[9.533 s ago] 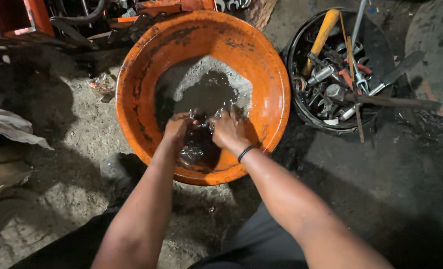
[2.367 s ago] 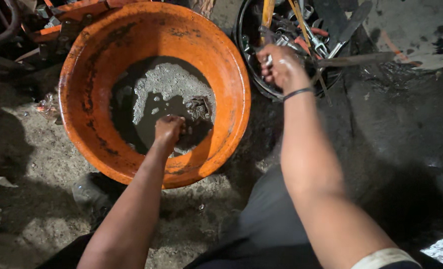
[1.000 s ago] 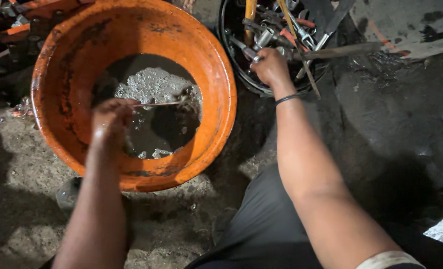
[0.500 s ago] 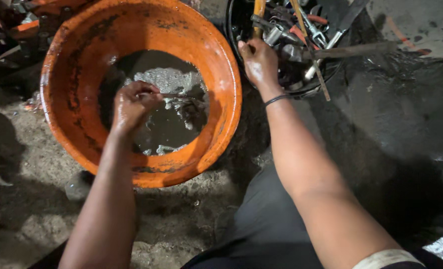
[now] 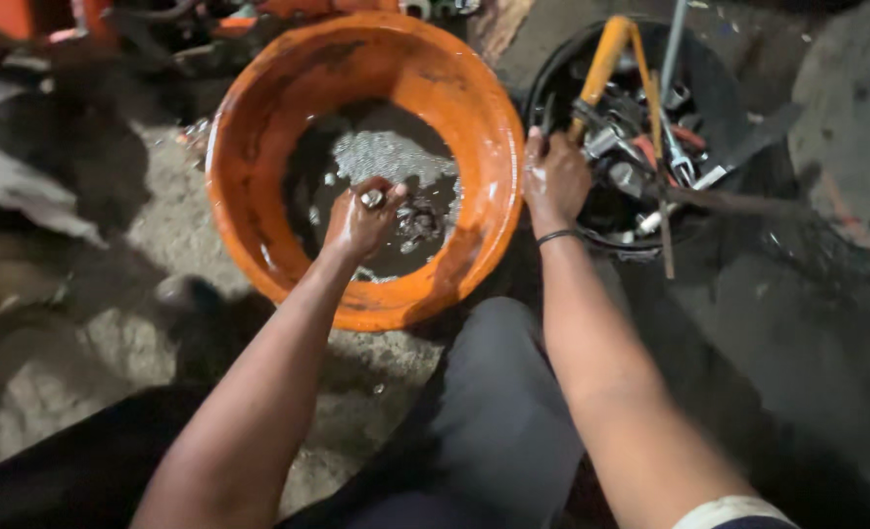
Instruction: The person washes various metal tools by hand in an orange basin filled with soapy water. They scrub wrenches, pliers, and other implements, then place the cleaned items into a black bucket nearby. The person finishes by wiping their hands with a cloth.
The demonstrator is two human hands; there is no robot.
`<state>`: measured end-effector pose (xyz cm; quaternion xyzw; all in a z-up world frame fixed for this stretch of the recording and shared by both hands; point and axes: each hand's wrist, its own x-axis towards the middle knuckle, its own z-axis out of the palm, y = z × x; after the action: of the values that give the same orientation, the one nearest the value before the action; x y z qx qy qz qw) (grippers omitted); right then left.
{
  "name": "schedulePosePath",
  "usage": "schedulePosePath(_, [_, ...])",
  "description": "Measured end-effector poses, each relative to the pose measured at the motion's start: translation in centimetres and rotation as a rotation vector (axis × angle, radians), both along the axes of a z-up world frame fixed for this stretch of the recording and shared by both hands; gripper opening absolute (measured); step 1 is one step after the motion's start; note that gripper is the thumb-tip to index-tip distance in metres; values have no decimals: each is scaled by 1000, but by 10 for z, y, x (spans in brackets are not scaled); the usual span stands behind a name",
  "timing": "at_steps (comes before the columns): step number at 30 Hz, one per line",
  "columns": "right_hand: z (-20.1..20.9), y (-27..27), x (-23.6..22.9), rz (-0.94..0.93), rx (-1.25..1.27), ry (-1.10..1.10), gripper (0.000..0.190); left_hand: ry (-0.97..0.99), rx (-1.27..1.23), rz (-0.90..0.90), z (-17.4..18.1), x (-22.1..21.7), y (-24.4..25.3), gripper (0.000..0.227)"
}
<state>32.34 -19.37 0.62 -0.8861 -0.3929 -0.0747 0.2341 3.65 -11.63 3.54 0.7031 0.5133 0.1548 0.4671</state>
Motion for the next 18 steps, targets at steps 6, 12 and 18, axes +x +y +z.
schedulePosePath(6, [-2,-9,-1,82,-85,68,47,141,128,-12,44,-13,17,43])
schedulePosePath(12, [-13,-16,6,298,20,-33,48,155,67,-84,86,-10,19,41])
schedulePosePath(18, [9,-10,-7,168,-206,99,49,145,262,-372,96,4,29,41])
